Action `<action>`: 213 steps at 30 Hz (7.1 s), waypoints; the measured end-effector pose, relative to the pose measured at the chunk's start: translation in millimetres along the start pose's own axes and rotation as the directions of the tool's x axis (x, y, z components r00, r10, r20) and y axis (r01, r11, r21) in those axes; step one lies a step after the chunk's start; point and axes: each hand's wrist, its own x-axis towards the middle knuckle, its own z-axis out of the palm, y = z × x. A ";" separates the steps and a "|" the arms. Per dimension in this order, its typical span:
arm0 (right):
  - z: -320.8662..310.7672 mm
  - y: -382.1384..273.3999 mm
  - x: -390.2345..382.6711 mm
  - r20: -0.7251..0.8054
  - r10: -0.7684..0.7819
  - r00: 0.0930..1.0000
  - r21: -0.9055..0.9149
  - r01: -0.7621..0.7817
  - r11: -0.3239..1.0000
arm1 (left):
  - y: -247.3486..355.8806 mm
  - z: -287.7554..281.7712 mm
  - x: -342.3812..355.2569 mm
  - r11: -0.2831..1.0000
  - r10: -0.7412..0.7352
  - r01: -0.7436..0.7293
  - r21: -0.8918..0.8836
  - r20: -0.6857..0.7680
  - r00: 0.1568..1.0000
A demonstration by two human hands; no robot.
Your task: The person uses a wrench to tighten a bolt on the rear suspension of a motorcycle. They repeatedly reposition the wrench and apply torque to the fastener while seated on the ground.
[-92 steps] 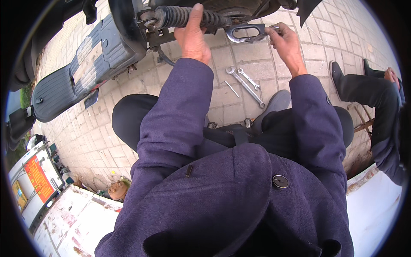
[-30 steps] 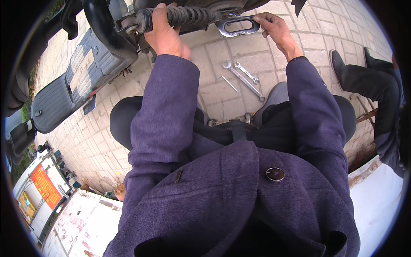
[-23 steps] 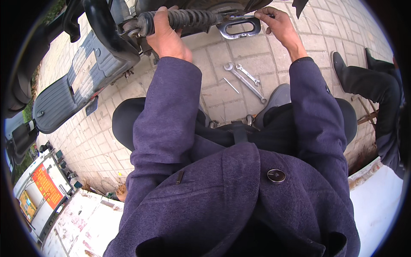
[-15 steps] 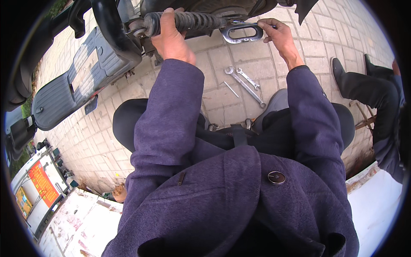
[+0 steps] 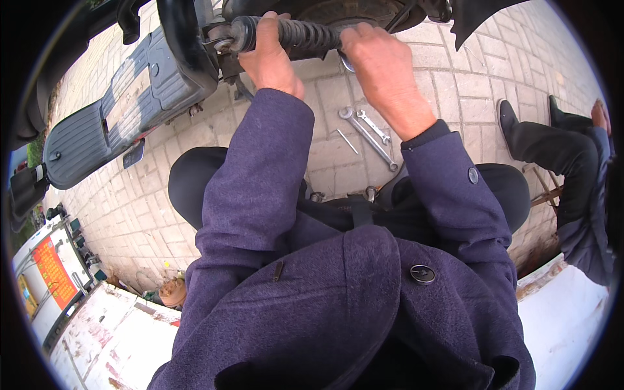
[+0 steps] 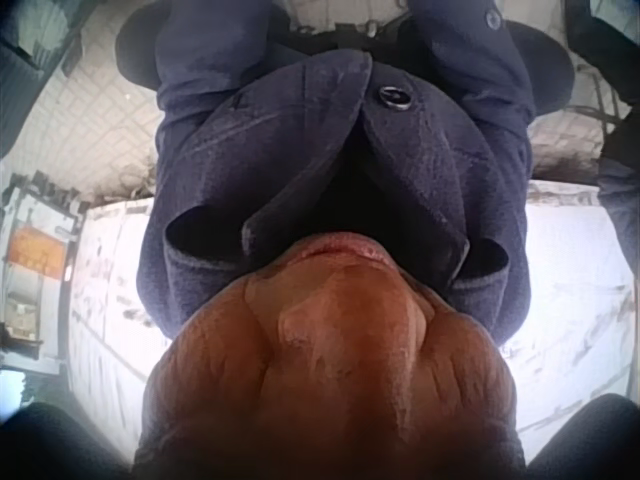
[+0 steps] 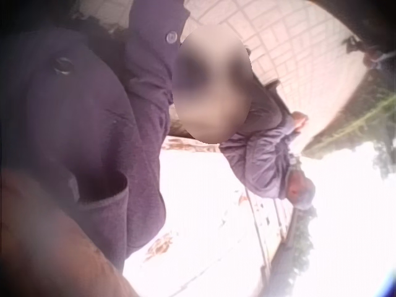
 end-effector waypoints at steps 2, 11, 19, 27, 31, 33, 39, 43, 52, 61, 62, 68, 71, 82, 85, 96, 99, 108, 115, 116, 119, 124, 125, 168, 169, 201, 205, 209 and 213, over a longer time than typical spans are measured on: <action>0.5 -3.2 -1.3 0.071 0.015 0.997 0.048 -0.019 0.999 | -1.6 -1.0 1.1 1.000 -0.011 0.011 0.003 -0.002 1.000; -6.2 76.4 -18.1 0.392 0.487 0.781 0.599 -0.618 0.509 | -5.1 1.8 0.4 0.995 -0.007 0.002 -0.097 -0.059 0.998; 23.2 116.3 -47.3 0.600 0.508 0.619 0.745 -0.663 -0.073 | -0.2 6.2 -1.8 0.991 -0.019 0.007 -0.134 -0.085 0.996; 44.8 125.1 -54.2 0.636 0.444 0.631 0.762 -0.602 -0.238 | -4.8 0.9 0.8 0.999 0.035 -0.036 -0.013 -0.024 0.999; 56.3 129.5 -59.5 0.664 0.485 0.570 0.746 -0.552 -0.373 | -6.0 1.1 0.3 0.996 0.051 -0.053 -0.071 -0.021 0.998; 62.3 131.1 -62.5 0.699 0.437 0.566 0.715 -0.530 -0.457 | -6.1 3.0 -0.7 0.989 0.039 -0.047 -0.140 -0.056 0.998; 69.8 135.9 -65.6 0.747 0.352 0.564 0.651 -0.511 -0.562 | -2.9 3.6 -0.7 0.994 0.006 -0.012 -0.106 -0.055 0.998; 68.7 136.4 -64.8 0.764 0.345 0.545 0.633 -0.531 -0.563 | -5.8 3.4 -0.4 0.991 0.031 -0.037 -0.125 -0.057 0.998; 74.9 137.8 -63.6 0.760 0.321 0.565 0.627 -0.510 -0.589 | -10.3 1.2 1.9 0.991 0.043 -0.048 -0.124 -0.044 0.998; 83.1 142.9 -70.0 0.749 0.346 0.565 0.645 -0.505 -0.573 | -7.2 2.8 1.1 0.992 0.049 -0.053 -0.113 -0.045 0.998; 83.8 143.6 -70.0 0.742 0.331 0.583 0.649 -0.502 -0.571 | -6.6 3.0 0.4 0.992 0.046 -0.051 -0.112 -0.049 0.998; 82.0 140.1 -66.4 0.720 0.427 0.546 0.693 -0.542 -0.476 | -1.9 5.5 -1.1 0.997 0.012 -0.017 -0.076 -0.061 0.998; 71.4 132.6 -60.8 0.716 0.465 0.520 0.697 -0.561 -0.446 | -1.4 6.5 -2.2 0.996 0.012 -0.018 -0.083 -0.065 0.998; 31.2 96.0 -23.8 0.504 0.614 0.607 0.789 -0.613 -0.041 | 0.1 7.3 -2.0 0.994 -0.025 0.017 -0.106 -0.083 0.996; 20.5 81.1 -8.9 0.354 0.588 0.727 0.704 -0.621 0.344 | -0.7 7.0 -2.8 0.991 -0.014 0.002 -0.131 -0.089 0.996; -7.4 5.1 2.2 0.083 -0.050 0.995 0.165 0.036 0.986 | -6.1 2.0 1.4 1.000 0.003 -0.003 -0.001 -0.052 0.999; -14.5 29.3 -4.6 0.102 0.037 0.994 0.355 -0.071 0.932 | -7.7 0.0 3.1 1.000 0.005 -0.004 0.008 -0.047 0.999; 29.3 111.2 -45.9 0.542 0.616 0.572 0.808 -0.556 -0.196 | -1.3 8.3 -2.3 0.990 0.003 -0.017 -0.141 -0.100 0.995; 58.8 120.5 -55.4 0.621 0.549 0.559 0.780 -0.506 -0.367 | -3.6 7.5 -1.0 0.990 0.009 -0.022 -0.141 -0.098 0.995; 61.9 119.4 -56.3 0.623 0.554 0.552 0.779 -0.498 -0.380 | -3.8 7.1 -0.9 0.991 0.003 -0.016 -0.133 -0.099 0.995; 71.3 117.5 -58.8 0.658 0.533 0.533 0.753 -0.461 -0.469 | -4.0 5.4 -0.4 0.993 0.016 -0.024 -0.114 -0.074 0.997; 85.1 112.8 -65.9 0.709 0.487 0.510 0.699 -0.415 -0.583 | -7.4 3.2 1.1 0.996 0.044 -0.048 -0.079 -0.052 0.998; 86.2 112.3 -66.8 0.695 0.481 0.535 0.709 -0.402 -0.579 | -8.1 2.8 1.4 0.997 0.059 -0.061 -0.048 -0.039 0.998; 66.1 93.0 -76.3 0.658 0.583 0.477 0.753 -0.392 -0.528 | -4.5 7.9 -1.1 0.992 0.015 -0.027 -0.124 -0.096 0.995; 64.3 95.7 -76.3 0.640 0.582 0.502 0.768 -0.408 -0.493 | -3.6 8.4 -1.5 0.992 0.005 -0.018 -0.122 -0.106 0.994; 16.9 70.9 -19.7 0.400 0.633 0.663 0.806 -0.583 0.101 | -11.5 6.6 6.4 0.994 0.080 -0.089 -0.061 -0.134 0.988; 2.9 15.8 -5.1 -0.009 0.101 0.995 0.137 -0.099 0.986 | -10.0 6.0 4.8 0.995 0.076 -0.082 -0.054 -0.101 0.992; 1.1 -7.9 -2.0 0.029 0.135 0.990 0.116 -0.138 0.984 | -4.7 7.6 -1.4 0.993 0.033 -0.042 -0.106 -0.081 0.996; -6.5 5.3 -5.5 0.045 0.127 0.991 0.167 -0.133 0.977 | -2.4 9.6 -1.4 0.991 -0.007 -0.007 -0.134 -0.108 0.994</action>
